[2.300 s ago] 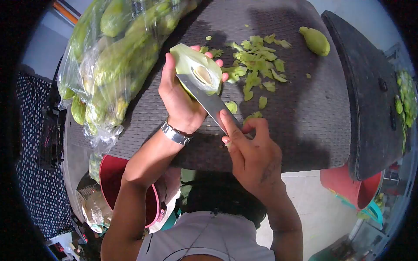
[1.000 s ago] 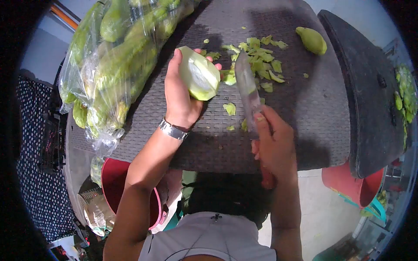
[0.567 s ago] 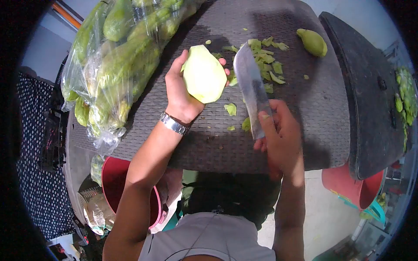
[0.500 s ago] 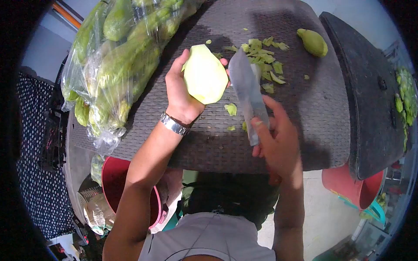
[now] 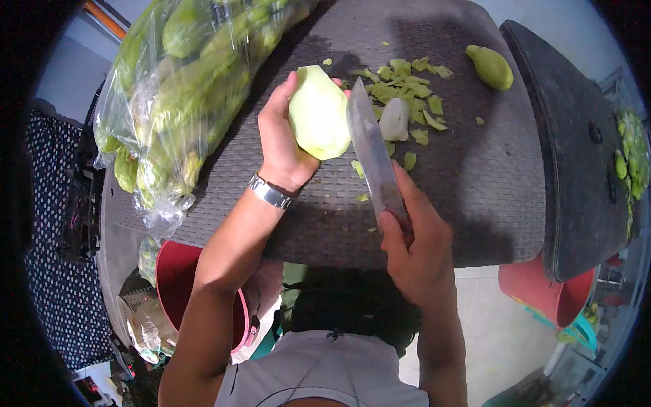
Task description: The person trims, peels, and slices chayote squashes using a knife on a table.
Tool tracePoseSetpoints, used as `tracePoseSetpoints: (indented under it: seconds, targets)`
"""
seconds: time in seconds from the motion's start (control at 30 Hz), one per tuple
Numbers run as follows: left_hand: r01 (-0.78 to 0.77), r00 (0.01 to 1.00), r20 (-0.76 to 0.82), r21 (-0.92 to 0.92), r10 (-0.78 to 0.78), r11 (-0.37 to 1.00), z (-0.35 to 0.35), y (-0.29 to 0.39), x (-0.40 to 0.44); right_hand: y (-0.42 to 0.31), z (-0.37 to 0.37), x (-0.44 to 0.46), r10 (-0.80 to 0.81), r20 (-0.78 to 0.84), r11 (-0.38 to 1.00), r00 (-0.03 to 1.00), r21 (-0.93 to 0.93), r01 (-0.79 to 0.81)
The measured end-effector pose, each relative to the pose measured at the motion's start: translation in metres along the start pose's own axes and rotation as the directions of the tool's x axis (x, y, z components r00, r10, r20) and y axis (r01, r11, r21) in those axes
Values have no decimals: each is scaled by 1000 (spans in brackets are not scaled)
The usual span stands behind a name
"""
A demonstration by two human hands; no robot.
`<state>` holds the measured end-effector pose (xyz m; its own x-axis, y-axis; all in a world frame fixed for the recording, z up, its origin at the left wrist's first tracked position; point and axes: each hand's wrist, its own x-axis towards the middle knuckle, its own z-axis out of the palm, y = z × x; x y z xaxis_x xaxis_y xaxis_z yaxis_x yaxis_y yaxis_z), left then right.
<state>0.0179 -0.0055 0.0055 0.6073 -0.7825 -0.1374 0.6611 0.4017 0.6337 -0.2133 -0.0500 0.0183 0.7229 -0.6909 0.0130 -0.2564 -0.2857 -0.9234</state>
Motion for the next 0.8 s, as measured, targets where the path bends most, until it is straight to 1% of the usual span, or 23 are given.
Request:
tracePoseSetpoints:
  seconds: [0.07, 0.17, 0.27, 0.37, 0.47, 0.57, 0.67, 0.73, 0.8]
  targets:
    - [7, 1000, -13, 1, -7, 1000, 2, 1, -2, -8, -3, 4, 100, 38, 993, 994, 54, -102]
    - [65, 997, -28, -31, -66, 997, 2, -1, -2, -4, -2, 7, 87, 11, 996, 996, 24, -87]
    - [50, 998, 27, -12, -50, 999, -1, -2, -1, -3, -3, 8, 104, 3, 992, 995, -66, -103]
    - [60, 997, -41, 6, -59, 998, 4, -2, -6, -6, 0, 11, 144, -6, 988, 990, -53, -144]
    - [73, 997, -40, 4, -73, 997, 4, -6, -6, -5, 4, 16, 60, -10, 997, 998, -43, -60]
    - [49, 997, -58, 29, -47, 998, 6, -8, -6, 2, 6, 19, 1, -46, 997, 999, -80, -5]
    - [53, 998, -29, 32, -53, 998, 6, -5, -8, -5, 4, 19, 88, -25, 991, 996, -100, -90]
    - [50, 999, -15, 20, -50, 999, 5, -6, -7, -1, 4, 18, 31, -32, 993, 999, -112, -35]
    - [54, 999, -2, 17, -54, 998, 4, -7, -6, 3, 2, 17, 16, -20, 994, 1000, -104, -18]
